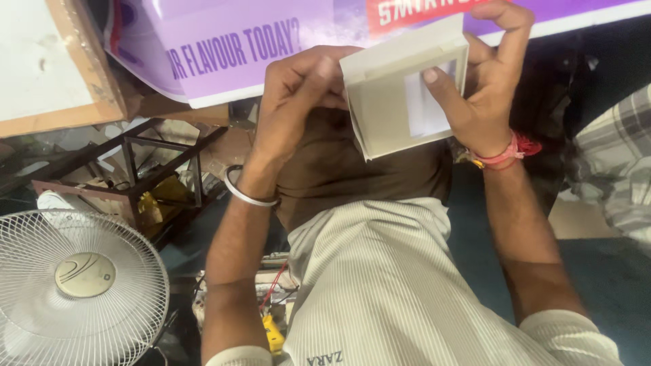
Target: The person applies a white rectangular sticker to a purple Smirnoff poster using a small white squeegee tool. They smooth the sticker onto the surface, lift it to reposition, and press it down again to ensure adhesion.
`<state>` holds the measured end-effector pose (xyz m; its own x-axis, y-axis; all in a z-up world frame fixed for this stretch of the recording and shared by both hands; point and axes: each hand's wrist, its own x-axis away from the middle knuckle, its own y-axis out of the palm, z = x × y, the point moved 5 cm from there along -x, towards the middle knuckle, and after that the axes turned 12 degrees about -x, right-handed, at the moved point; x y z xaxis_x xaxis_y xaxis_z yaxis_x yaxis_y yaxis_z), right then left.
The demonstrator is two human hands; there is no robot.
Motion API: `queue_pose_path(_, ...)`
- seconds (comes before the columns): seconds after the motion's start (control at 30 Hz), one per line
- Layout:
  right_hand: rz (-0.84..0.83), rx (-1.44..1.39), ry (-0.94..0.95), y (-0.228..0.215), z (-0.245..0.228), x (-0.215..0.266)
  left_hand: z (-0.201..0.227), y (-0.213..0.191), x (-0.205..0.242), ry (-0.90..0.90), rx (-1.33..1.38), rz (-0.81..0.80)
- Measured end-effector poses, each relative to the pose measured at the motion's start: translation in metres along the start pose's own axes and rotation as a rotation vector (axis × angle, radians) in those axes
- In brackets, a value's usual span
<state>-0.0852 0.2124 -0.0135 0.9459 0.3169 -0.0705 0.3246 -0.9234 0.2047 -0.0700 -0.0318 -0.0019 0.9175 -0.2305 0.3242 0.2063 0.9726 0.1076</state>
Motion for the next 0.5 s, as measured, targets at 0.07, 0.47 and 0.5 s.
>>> queue_pose_path(0.07,-0.023,-0.031,0.014,0.003,0.001,-0.009,0.017,-0.002,-0.001,0.231,-0.152,-0.007)
queue_pose_path(0.47,-0.011,0.722,-0.451,0.043,-0.024,-0.038,-0.006,-0.063,-0.055,0.129,-0.409,0.196)
queue_pose_path(0.5,-0.067,0.796,-0.451,0.048,-0.030,-0.039,-0.011,-0.076,-0.066,0.062,-0.455,0.235)
